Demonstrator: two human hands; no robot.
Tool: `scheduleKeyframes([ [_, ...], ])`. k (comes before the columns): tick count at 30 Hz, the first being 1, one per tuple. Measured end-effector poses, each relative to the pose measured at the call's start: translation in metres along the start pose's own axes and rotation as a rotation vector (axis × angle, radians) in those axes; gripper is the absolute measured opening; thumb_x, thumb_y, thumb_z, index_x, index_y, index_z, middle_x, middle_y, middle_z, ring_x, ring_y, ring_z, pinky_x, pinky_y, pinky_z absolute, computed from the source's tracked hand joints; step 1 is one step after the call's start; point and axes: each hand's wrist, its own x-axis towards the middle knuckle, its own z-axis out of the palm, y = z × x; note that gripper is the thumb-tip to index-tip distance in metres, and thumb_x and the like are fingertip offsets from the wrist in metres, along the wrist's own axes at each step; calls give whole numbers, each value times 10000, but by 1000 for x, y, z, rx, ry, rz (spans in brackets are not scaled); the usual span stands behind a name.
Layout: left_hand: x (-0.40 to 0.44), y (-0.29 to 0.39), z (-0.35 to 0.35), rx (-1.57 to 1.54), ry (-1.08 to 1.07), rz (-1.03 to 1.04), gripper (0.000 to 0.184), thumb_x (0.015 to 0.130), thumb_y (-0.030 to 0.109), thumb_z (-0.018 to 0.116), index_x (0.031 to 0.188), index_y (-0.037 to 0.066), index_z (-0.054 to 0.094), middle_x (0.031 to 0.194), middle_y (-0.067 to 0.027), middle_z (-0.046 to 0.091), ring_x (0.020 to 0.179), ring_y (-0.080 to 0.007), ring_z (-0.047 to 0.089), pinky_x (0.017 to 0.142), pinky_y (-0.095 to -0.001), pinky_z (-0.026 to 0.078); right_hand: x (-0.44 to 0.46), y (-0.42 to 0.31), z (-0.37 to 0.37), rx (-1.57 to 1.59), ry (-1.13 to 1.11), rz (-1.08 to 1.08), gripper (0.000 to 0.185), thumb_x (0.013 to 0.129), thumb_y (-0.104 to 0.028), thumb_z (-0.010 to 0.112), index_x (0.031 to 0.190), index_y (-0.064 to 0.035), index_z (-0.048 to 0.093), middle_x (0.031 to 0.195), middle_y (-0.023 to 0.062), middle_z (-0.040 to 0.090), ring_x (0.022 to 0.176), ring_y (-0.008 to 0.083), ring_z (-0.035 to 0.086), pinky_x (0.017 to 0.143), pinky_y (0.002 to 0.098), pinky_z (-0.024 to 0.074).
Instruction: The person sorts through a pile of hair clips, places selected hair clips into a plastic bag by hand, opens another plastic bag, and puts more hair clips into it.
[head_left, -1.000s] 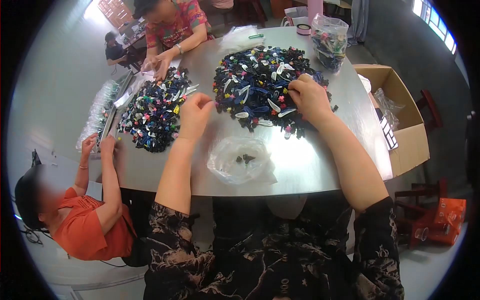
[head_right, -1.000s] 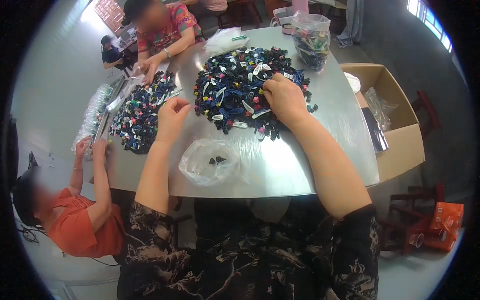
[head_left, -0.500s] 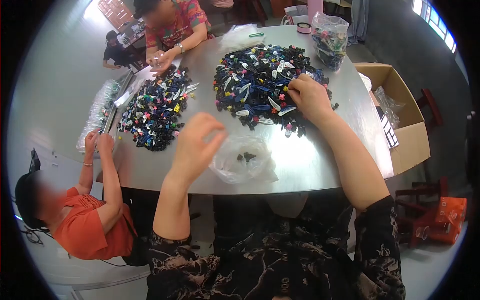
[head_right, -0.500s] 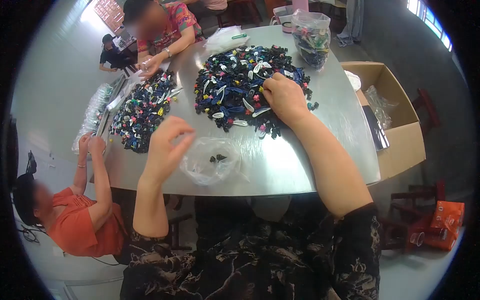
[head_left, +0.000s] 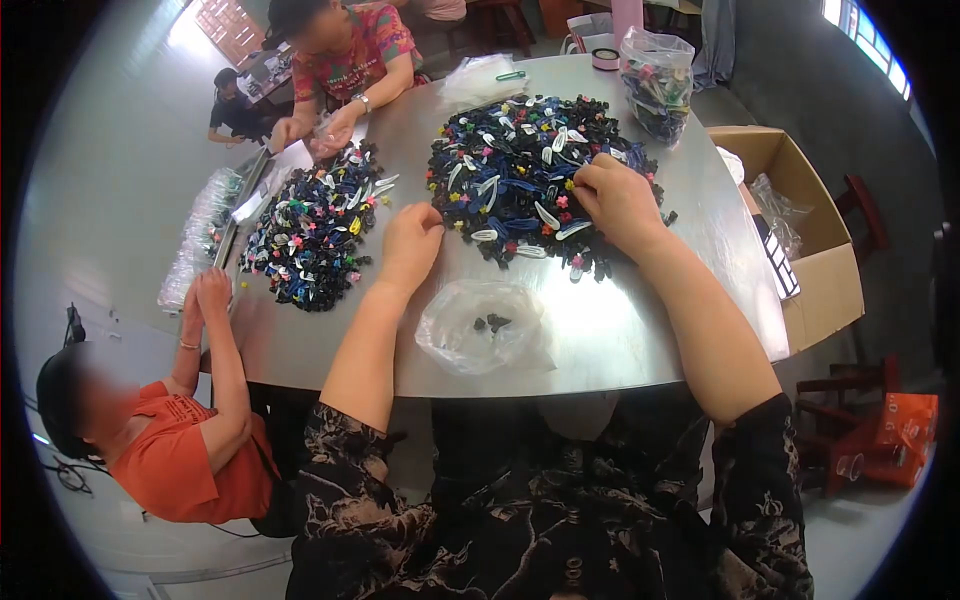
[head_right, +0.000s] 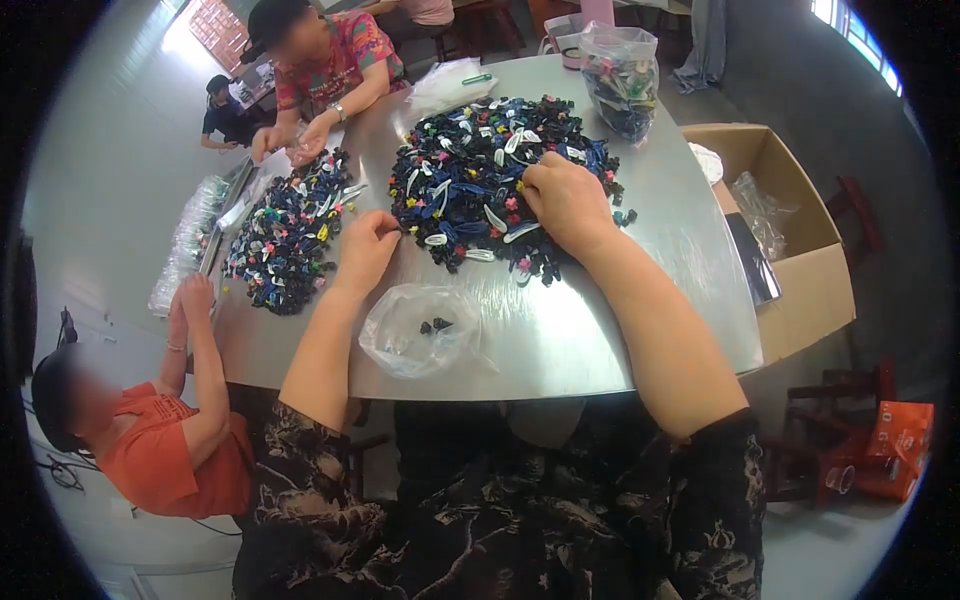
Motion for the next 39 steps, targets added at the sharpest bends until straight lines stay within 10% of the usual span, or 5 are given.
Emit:
scheduleKeyframes([
  [8,-6,53,-61,-384,69,-200,133,810,78,736,907,9,676,802,-35,614,677,-115,564,626,-260,451,0,3,2,23,20,-27,105,869,-149,678,923,-61,699,913,118,619,855,347,642,751,432,514],
  [16,-63,137,-108,-349,-273,126,159,782,53,778,883,17,660,896,-17,597,729,-93,505,664,-233,416,0,-1,-1,-8,-23,5,113,871,-152,677,932,-59,697,918,118,619,879,341,639,768,430,509],
  [27,4,16,-41,-176,-54,-93,188,883,149,691,962,-22,680,811,-68,693,733,-133,632,678,-300,493,0,-1,-1,45,25,49,102,884,-131,671,961,-68,694,926,116,611,864,339,641,766,424,511],
  [32,29,-10,-8,7,-91,-245,235,829,243,721,859,11,732,793,-169,718,736,-305,692,721,-414,528,2,0,-5,31,96,44,101,892,-120,666,973,-65,692,927,115,607,858,335,642,767,417,513],
  [39,36,-11,-6,-299,-63,-397,204,821,205,735,831,1,732,748,-80,716,659,-161,640,655,-314,509,2,0,-4,11,39,17,105,885,-130,671,968,-70,695,939,110,610,877,334,641,775,410,514],
])
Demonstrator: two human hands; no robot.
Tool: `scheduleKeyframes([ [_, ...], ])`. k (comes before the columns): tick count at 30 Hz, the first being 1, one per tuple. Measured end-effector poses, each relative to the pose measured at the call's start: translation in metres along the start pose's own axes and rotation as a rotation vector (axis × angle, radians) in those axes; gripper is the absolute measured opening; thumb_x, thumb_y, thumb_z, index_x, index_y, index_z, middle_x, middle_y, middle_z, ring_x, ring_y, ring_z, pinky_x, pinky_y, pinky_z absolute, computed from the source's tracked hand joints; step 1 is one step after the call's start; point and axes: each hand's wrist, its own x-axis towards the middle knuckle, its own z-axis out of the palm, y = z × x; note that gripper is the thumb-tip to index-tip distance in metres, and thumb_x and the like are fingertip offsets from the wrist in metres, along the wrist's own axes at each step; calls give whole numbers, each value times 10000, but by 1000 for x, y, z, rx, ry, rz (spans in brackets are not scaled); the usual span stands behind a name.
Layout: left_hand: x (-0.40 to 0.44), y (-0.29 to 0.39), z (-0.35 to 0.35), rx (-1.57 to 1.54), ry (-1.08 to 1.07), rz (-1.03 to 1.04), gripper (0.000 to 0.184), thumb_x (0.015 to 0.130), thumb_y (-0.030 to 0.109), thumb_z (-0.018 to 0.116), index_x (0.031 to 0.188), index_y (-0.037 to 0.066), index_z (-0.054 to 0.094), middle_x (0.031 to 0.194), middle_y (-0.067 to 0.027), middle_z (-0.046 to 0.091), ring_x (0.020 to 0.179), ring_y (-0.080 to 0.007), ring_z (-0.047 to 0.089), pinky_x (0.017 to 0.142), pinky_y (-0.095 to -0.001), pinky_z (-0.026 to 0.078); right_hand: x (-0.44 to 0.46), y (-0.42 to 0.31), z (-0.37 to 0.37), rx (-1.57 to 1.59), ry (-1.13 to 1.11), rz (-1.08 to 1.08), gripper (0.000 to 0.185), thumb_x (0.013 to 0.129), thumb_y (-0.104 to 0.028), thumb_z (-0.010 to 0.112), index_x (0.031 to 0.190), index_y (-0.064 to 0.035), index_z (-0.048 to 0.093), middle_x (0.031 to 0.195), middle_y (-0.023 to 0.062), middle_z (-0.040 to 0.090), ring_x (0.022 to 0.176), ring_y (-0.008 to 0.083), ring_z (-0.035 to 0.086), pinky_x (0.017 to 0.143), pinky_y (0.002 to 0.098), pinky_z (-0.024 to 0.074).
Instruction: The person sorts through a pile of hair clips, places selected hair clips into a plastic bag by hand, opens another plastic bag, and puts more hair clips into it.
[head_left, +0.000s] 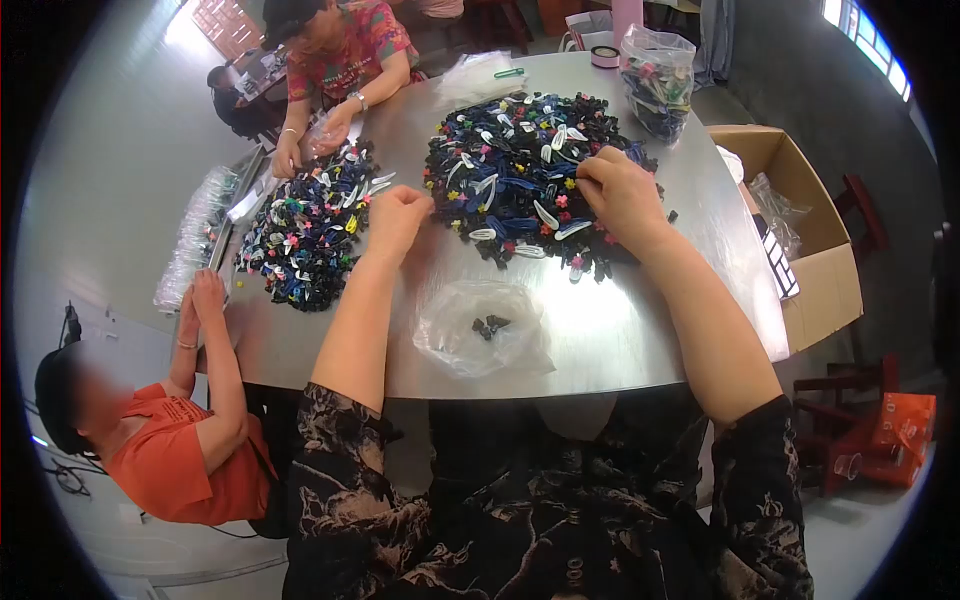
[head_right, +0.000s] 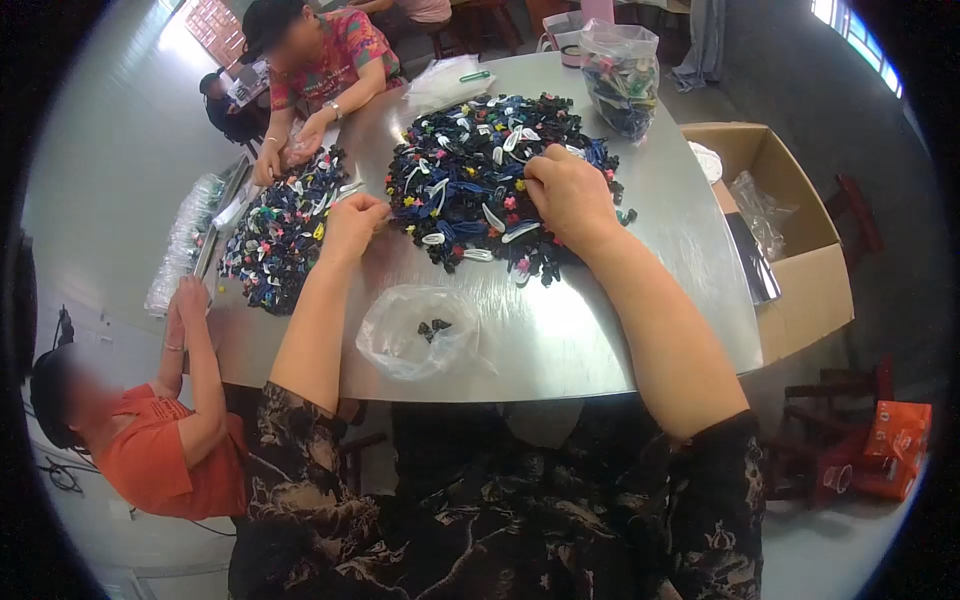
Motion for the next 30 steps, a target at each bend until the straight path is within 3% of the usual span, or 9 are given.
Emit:
scheduleKeyframes([
  [3,-13,24,-13,-128,24,-77,160,827,169,733,864,13,724,753,-23,691,670,-95,595,639,-267,478,0,0,0,4,-6,4,106,885,-135,670,966,-72,697,940,110,611,886,332,641,783,410,515],
  [5,-26,44,-24,-214,-21,22,87,847,116,736,904,68,690,764,31,648,688,-56,577,595,-210,418,0,-1,-1,2,-13,4,107,885,-137,670,966,-73,697,940,110,611,889,332,640,787,410,515],
  [10,-99,104,-44,-323,-50,218,111,837,106,744,881,26,681,760,27,644,690,-45,555,624,-220,438,-1,-2,-2,-7,-27,24,108,883,-132,672,964,-65,700,934,112,615,903,328,640,797,404,514],
  [13,-142,113,-46,-158,-185,256,111,829,95,750,871,24,676,786,7,647,693,-72,567,629,-237,448,-2,0,1,-10,-28,0,114,884,-132,673,970,-62,701,934,113,619,905,328,639,797,401,513],
  [15,-157,114,-41,-15,-286,482,111,817,89,750,866,21,677,814,-29,643,697,-116,582,625,-256,452,-3,-1,1,-10,-31,10,116,884,-132,674,973,-63,701,936,114,621,902,327,641,794,402,513],
  [16,-160,113,-40,-37,-260,487,97,807,76,737,862,20,681,830,-71,632,702,-168,593,627,-279,462,-3,-2,1,-9,-32,20,117,884,-131,675,975,-63,701,938,114,622,900,327,642,792,402,513],
  [20,-137,100,-45,40,-107,391,88,814,78,725,865,19,685,822,-77,643,694,-176,588,637,-283,471,-3,-5,0,15,-37,35,113,882,-130,679,974,-68,702,949,109,626,900,328,646,787,400,514],
  [25,-66,38,-23,115,40,251,172,821,113,714,960,12,700,862,-128,695,743,-253,647,701,-368,511,-1,2,0,-53,46,28,117,882,-122,676,989,-80,701,957,100,629,907,329,648,783,390,516],
  [30,-19,-3,9,262,52,196,182,811,121,721,958,17,692,892,-157,701,828,-289,680,774,-403,524,0,7,2,-49,63,28,123,878,-112,678,995,-81,700,956,103,626,900,329,647,783,392,516],
])
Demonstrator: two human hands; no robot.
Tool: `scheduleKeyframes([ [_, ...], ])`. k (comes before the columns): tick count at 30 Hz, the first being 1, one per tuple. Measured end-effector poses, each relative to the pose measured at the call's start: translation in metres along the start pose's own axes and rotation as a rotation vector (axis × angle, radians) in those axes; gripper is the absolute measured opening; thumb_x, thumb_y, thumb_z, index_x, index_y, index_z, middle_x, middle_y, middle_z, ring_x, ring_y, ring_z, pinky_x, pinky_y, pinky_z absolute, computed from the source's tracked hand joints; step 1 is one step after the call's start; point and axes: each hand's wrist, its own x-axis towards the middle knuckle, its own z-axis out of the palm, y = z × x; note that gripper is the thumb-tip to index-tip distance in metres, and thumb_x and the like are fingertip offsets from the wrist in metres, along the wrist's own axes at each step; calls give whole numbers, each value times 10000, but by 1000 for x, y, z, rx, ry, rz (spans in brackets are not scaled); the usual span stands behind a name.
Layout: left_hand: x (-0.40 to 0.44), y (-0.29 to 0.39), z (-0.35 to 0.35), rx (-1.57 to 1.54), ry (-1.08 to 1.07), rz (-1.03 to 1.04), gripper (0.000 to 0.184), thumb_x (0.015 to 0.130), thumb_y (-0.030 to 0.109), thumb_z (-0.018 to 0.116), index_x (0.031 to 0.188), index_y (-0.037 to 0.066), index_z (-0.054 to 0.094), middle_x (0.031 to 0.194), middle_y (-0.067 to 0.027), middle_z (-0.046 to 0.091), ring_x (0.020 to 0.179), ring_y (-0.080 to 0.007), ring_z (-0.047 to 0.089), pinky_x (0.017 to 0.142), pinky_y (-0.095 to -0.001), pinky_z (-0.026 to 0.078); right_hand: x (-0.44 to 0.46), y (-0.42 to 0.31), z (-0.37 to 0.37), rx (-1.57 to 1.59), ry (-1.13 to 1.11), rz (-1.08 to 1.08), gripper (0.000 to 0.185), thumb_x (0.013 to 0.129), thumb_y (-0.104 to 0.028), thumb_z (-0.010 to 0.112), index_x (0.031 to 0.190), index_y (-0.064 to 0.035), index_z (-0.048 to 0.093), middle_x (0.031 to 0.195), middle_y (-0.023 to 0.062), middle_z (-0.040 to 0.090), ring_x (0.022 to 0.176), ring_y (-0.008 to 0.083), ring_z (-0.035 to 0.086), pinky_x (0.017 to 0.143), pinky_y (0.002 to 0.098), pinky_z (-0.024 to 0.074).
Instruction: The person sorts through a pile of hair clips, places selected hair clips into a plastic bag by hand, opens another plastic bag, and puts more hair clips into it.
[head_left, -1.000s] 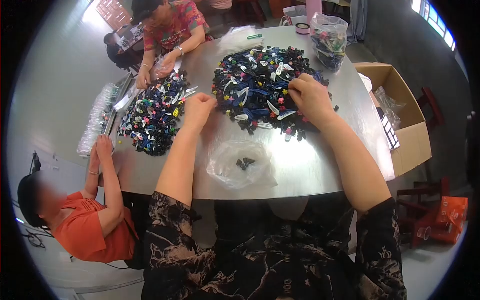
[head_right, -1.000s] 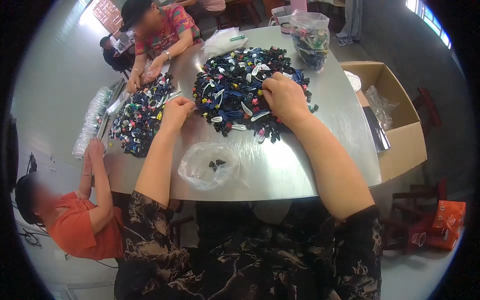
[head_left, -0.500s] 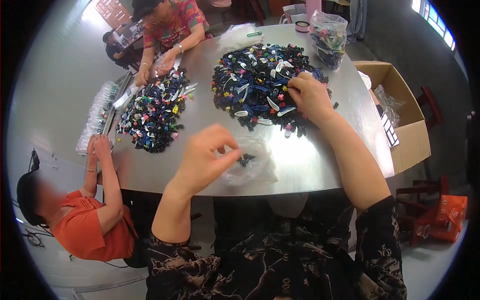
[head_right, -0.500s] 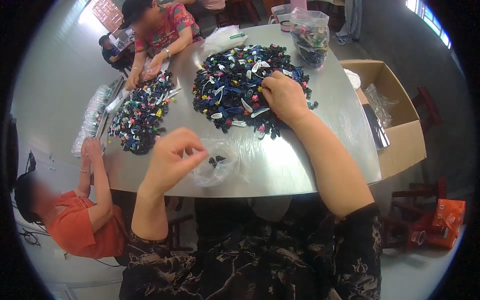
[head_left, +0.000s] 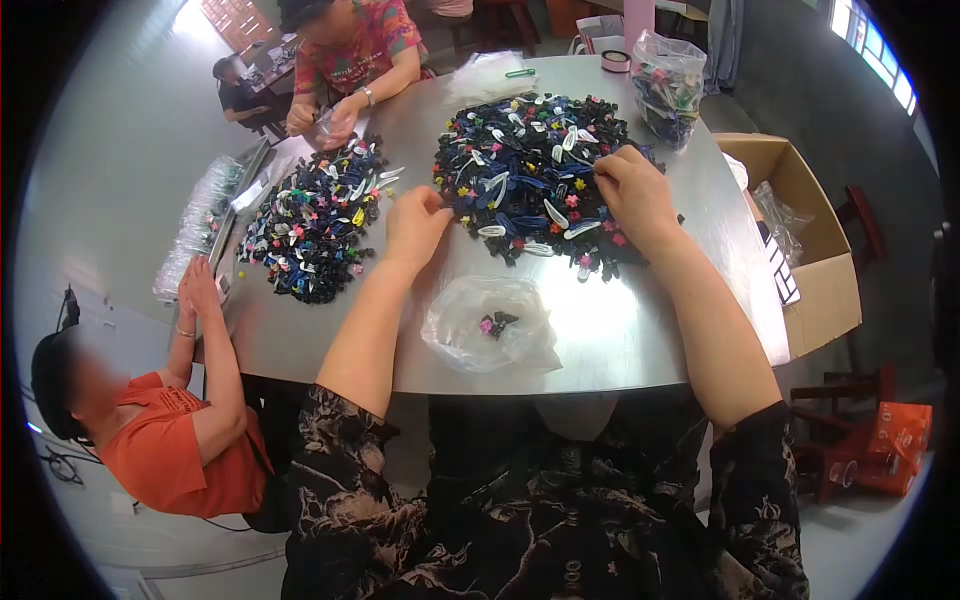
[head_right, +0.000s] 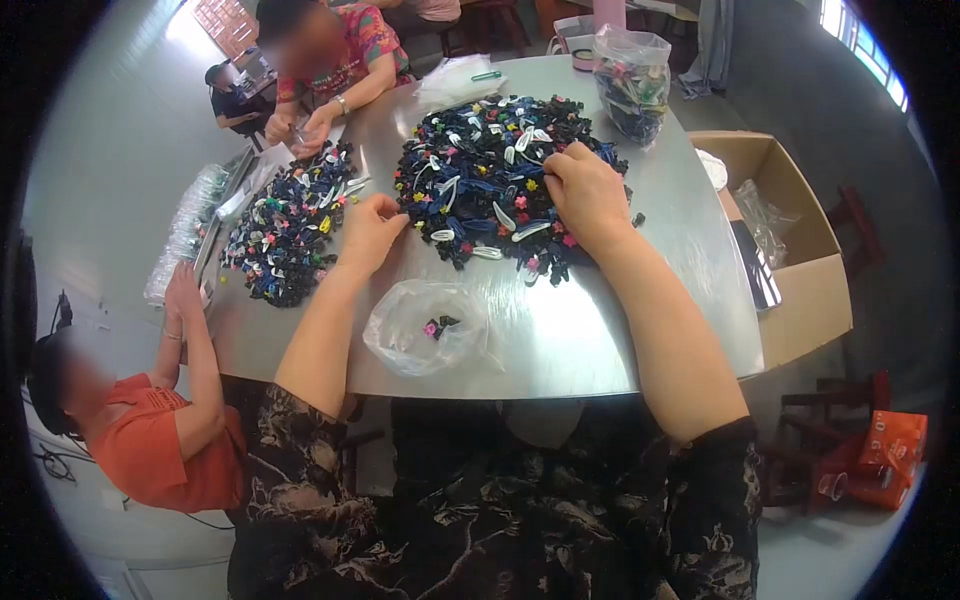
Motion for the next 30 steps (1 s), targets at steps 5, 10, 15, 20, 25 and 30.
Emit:
scheduleKeyframes([
  [5,0,-12,9,-15,35,85,165,798,125,742,910,20,682,887,-154,700,843,-288,687,782,-387,529,0,-4,-1,19,-33,-26,122,875,-109,682,993,-78,700,954,104,622,890,331,644,783,396,515],
  [10,-6,10,-8,-239,118,19,131,827,83,750,898,3,674,770,-20,661,724,-98,605,682,-263,490,0,-3,-2,2,-67,-34,138,863,-102,682,998,-84,701,973,101,622,910,332,643,793,407,518],
  [15,-43,92,-67,-384,81,86,131,808,80,756,864,11,660,726,-28,630,651,-100,571,635,-263,475,-1,-2,-1,-9,-98,-24,152,854,-96,680,1005,-82,699,996,100,620,925,331,642,810,411,519],
  [20,-97,127,-94,-289,-142,314,124,801,65,762,854,22,657,810,-48,642,658,-118,568,627,-262,471,-2,-1,-2,-2,-110,-6,161,853,-88,677,1012,-76,698,1004,99,617,936,330,640,824,410,517],
  [25,-72,108,-81,-228,-202,339,107,796,44,724,895,27,689,903,-92,625,826,-236,619,692,-321,500,-3,-3,-1,0,-109,-18,160,852,-82,676,1010,-70,697,1002,101,613,935,328,640,822,410,516],
  [30,-34,77,-29,-67,-351,498,173,766,29,696,931,66,731,912,-107,615,929,-307,616,812,-377,499,-2,-5,-2,-2,-115,-1,160,853,-83,676,1011,-70,697,1002,103,612,931,329,641,815,411,516],
])
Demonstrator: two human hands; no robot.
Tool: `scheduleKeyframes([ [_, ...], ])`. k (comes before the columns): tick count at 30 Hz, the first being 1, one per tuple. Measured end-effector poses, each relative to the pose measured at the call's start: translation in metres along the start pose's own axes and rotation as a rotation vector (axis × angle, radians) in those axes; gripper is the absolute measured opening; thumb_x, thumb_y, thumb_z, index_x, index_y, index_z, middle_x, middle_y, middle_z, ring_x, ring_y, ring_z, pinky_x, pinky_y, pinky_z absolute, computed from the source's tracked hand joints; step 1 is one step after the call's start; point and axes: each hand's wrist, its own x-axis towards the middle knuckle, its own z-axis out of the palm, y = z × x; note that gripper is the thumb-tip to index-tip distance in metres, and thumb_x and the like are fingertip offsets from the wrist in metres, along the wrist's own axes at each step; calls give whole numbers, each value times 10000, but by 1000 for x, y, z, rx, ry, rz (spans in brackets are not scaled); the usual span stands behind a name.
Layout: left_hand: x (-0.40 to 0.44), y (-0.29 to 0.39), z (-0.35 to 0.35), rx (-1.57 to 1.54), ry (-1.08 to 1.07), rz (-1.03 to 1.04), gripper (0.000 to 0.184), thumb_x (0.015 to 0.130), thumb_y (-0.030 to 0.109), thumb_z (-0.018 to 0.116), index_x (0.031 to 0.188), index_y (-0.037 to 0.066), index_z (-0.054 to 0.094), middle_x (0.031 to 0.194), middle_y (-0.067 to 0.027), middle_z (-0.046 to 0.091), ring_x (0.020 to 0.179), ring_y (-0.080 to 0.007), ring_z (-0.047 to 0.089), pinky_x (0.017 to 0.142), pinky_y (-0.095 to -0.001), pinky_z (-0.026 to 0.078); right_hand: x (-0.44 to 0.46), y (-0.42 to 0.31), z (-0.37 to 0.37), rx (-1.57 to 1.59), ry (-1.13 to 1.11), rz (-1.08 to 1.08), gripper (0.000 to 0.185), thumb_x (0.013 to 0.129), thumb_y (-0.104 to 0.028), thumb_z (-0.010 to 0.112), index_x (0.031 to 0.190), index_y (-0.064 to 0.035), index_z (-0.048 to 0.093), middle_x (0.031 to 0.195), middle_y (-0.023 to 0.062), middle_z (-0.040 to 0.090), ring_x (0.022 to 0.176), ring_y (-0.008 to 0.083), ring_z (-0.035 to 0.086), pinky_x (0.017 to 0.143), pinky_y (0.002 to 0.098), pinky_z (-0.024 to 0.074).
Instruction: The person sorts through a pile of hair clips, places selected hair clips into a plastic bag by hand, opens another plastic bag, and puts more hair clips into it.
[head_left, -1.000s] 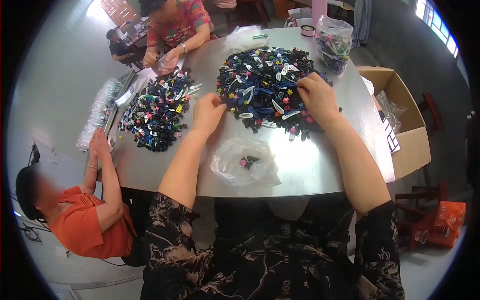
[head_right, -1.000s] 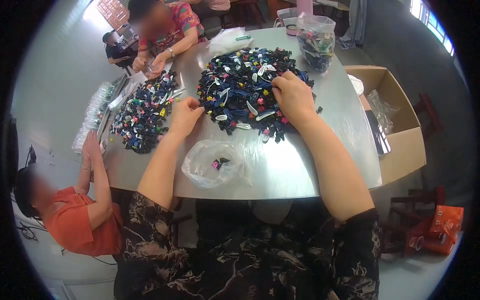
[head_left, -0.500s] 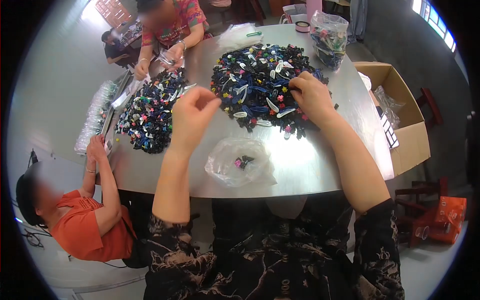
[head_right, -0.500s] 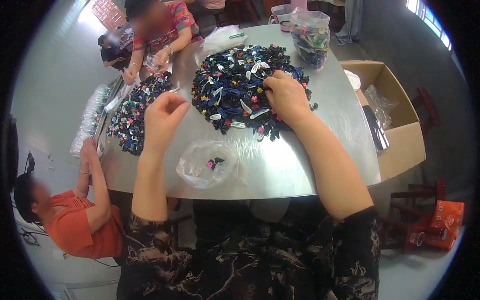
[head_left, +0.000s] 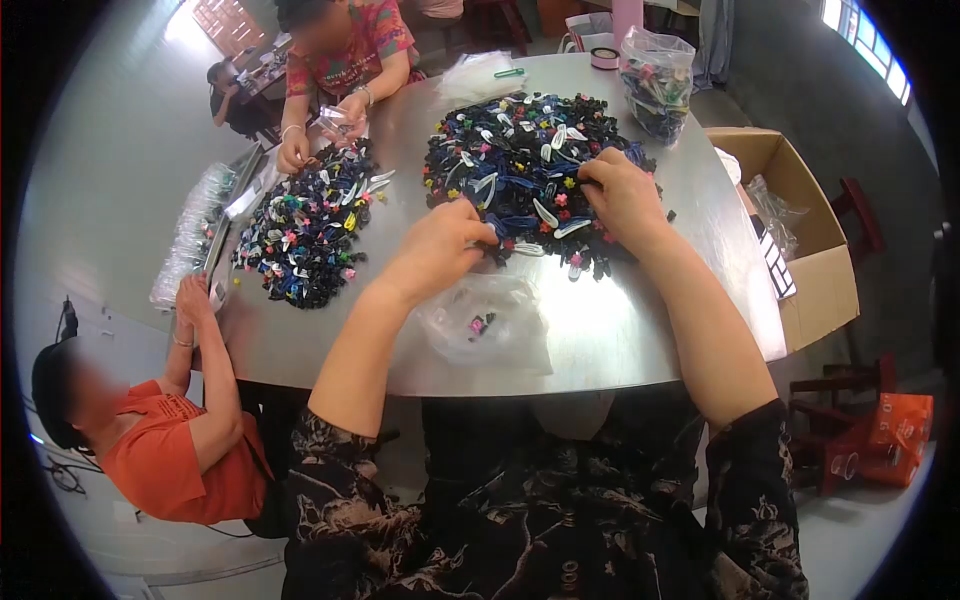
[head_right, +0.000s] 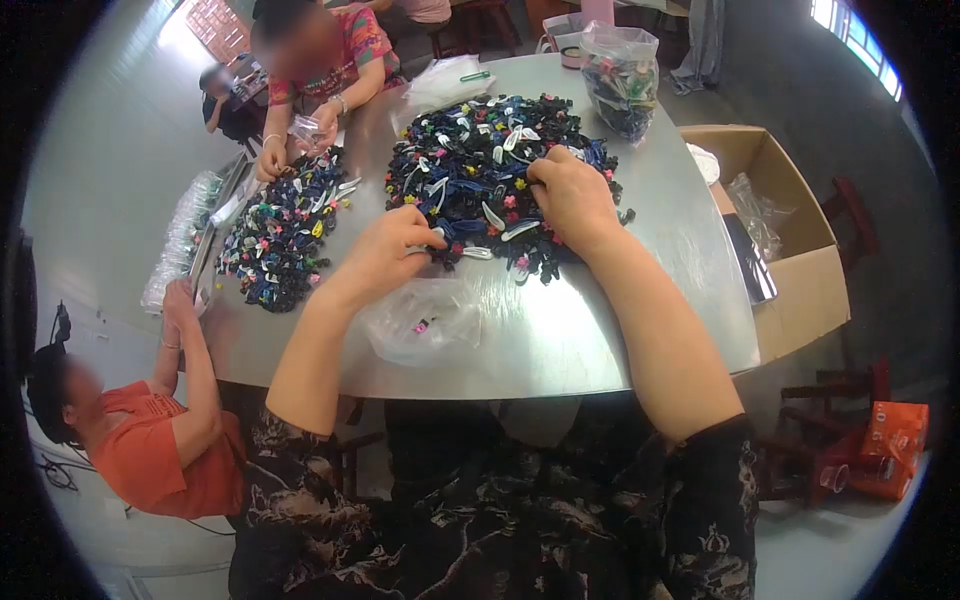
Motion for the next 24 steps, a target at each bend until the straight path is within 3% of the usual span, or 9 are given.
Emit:
scheduleKeyframes([
  [4,8,-15,4,108,-10,15,200,755,22,689,934,89,747,930,-108,616,942,-309,616,824,-382,500,-1,4,2,11,2,-15,157,852,-87,682,1008,-73,696,1003,101,612,928,330,641,807,412,517],
  [11,4,-19,6,-4,12,38,185,740,24,736,923,52,724,897,-90,577,901,-270,602,793,-359,484,0,0,1,17,-22,10,153,856,-94,685,1007,-75,696,1007,102,611,927,330,642,807,411,517],
  [20,4,-22,13,22,30,-31,112,797,27,713,909,33,707,872,-78,565,842,-237,600,752,-329,477,0,2,2,13,-19,0,151,857,-85,675,1006,-71,695,1002,102,614,923,329,643,807,404,517],
  [24,3,-24,11,-232,67,-134,59,863,21,676,917,4,693,848,-31,562,814,-142,567,727,-277,456,0,2,2,22,-16,5,151,855,-78,671,1003,-70,697,999,102,617,921,330,645,804,404,518],
])
